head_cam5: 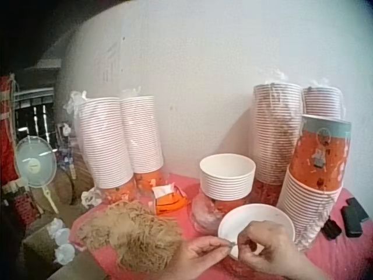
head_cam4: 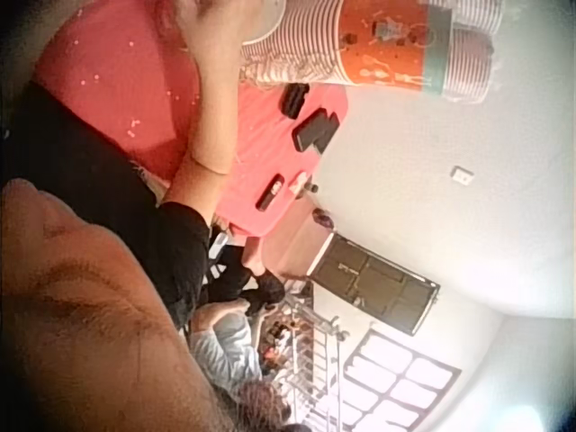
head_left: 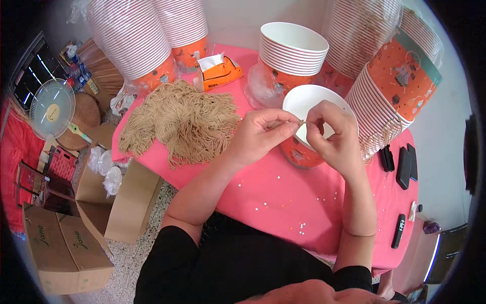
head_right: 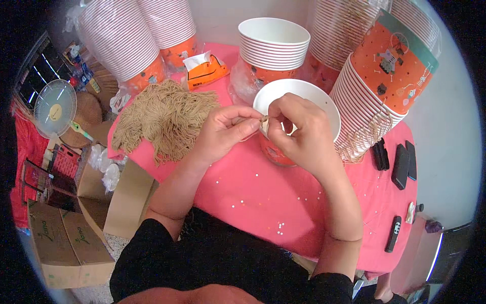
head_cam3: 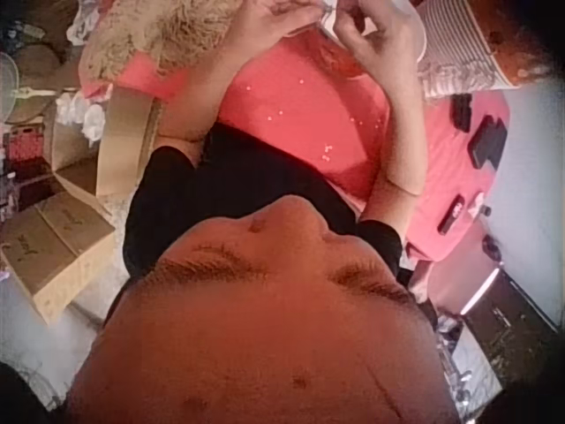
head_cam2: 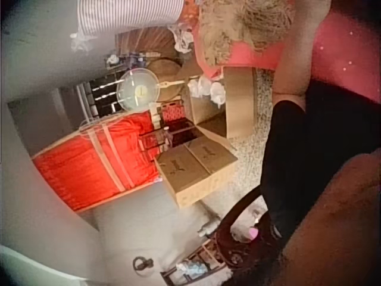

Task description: The person is tying strings to the handles of paper buckets.

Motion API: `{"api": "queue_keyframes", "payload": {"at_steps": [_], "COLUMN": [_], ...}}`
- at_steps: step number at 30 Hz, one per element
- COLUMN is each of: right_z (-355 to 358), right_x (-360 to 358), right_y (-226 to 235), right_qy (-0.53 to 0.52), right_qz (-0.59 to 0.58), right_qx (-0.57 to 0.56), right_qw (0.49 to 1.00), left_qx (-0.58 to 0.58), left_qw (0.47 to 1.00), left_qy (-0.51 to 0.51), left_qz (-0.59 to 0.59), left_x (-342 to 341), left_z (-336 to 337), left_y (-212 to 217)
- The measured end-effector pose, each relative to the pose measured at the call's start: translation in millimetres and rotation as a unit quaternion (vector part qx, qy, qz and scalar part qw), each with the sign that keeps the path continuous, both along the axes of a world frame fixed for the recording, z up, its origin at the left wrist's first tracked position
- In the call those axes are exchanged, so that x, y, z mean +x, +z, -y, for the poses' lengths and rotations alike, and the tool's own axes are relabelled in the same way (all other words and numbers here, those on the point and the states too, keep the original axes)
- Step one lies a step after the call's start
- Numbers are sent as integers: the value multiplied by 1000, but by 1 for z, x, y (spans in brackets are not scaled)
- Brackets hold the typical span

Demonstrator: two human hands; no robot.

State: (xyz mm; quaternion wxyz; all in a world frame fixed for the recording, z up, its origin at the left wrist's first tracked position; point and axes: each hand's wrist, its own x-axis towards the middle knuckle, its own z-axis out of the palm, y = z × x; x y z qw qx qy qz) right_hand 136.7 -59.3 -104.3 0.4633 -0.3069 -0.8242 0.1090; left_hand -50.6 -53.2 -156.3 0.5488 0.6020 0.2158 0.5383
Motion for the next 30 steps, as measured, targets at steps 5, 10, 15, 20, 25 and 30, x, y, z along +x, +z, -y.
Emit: {"api": "queue_keyframes", "payload": {"at_steps": [5,10,15,20,25,30], "right_z": [0,3,0,-3,-1,4], "right_x": [3,4,-1,0,-4,-6], "right_y": [2,5,0,-3,-6,-5], "right_qy": [9,40,45,34,41,23], "right_qz": [-14,-11,-20,-10,-32,-4], "right_qx": [-16,-72,-74,-89,-102,-94], "right_qw": [1000,997,996,995,993,995], "left_qx": [18,25,29,40,-89,-146], "left_qw": [1000,999,999,997,992,980], "left_qy": [8,22,27,64,-60,-106], "left_qz": [-19,2,-3,-9,65,82], "left_x": [0,2,1,3,-4,0], "left_z": [-1,-3,-3,-3,0,5], "left_y": [-2,-4,-5,-5,1,0]}}
